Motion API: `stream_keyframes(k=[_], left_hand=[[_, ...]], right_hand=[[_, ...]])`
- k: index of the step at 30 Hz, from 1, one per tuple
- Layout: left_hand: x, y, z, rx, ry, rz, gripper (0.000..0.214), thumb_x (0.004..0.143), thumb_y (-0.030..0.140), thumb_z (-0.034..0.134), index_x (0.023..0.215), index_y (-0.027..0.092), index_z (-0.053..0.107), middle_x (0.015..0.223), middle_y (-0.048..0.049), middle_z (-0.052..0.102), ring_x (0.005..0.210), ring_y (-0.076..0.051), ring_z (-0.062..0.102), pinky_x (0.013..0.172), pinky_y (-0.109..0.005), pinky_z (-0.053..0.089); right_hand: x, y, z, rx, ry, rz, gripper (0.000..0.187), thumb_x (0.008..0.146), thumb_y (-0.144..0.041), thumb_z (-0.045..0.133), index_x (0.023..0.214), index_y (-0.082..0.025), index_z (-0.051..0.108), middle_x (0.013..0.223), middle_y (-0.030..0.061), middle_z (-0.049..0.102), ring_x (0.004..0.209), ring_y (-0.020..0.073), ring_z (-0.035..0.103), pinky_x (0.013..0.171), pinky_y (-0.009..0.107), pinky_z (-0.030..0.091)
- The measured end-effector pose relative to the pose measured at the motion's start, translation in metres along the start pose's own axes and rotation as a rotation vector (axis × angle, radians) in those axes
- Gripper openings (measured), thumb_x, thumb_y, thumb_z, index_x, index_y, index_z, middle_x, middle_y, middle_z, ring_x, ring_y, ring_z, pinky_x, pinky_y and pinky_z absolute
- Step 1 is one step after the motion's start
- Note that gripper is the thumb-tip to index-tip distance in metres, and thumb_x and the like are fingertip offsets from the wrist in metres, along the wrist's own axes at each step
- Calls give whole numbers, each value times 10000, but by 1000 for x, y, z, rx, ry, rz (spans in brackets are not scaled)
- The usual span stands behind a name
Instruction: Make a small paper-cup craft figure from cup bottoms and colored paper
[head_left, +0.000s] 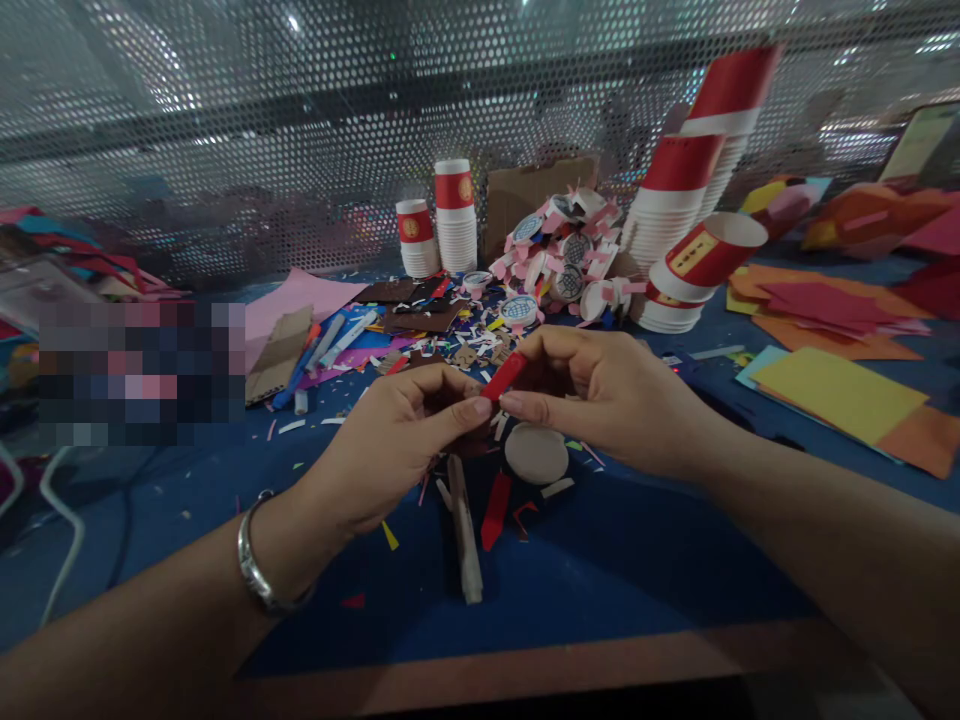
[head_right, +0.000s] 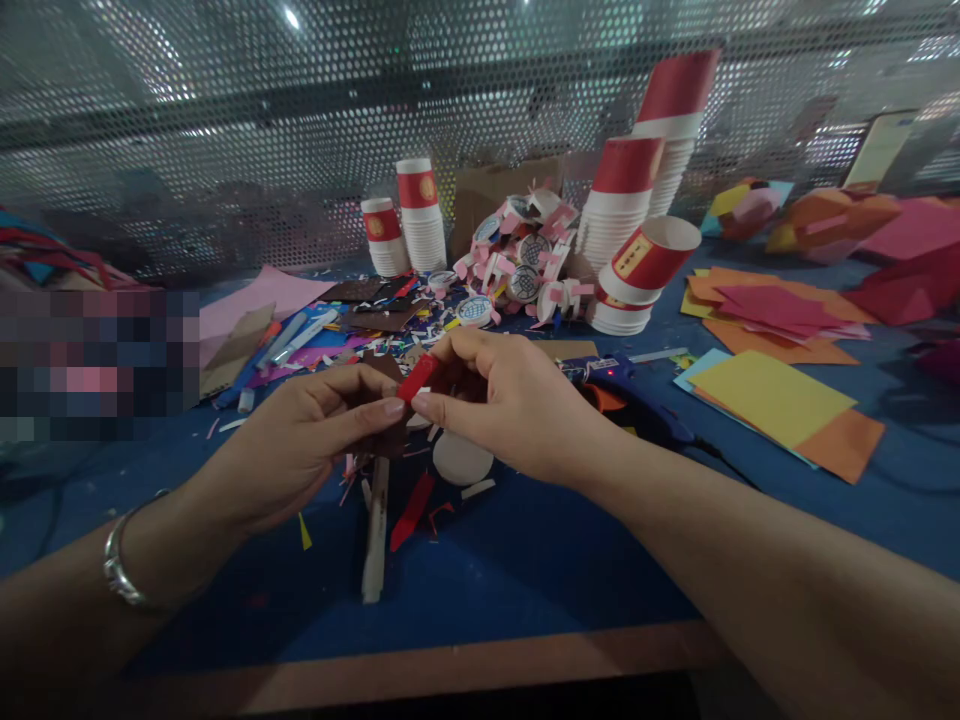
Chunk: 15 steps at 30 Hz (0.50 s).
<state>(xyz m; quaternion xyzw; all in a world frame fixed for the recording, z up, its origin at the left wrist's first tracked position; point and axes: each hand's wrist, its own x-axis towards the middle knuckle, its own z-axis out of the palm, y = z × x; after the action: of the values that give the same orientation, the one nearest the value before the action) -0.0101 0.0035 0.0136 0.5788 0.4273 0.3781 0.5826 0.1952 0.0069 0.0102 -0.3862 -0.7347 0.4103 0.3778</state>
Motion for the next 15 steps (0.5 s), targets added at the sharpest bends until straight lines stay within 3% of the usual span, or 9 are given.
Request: stream_keyframes(k=[10,15], left_hand=[[1,-4,0,-95,1,22,292,742,241,857,895,172,618,865,21,630,802,-128,643,793,-276,548],[-1,-2,-3,28,11,62,229,778,245,831,863,182,629,815,40,596,724,-84,559,662,-190,475]], right_hand=[[-1,-2,-1,-41,16,-7,128,888,-287,683,875,-160,684,771,9,685,704,142,597,606,251,461],[-1,-1,0,-25,13,-5,125,879,-285,696,850,-167,672,738,-6,668,670,130,580,578,244,439]])
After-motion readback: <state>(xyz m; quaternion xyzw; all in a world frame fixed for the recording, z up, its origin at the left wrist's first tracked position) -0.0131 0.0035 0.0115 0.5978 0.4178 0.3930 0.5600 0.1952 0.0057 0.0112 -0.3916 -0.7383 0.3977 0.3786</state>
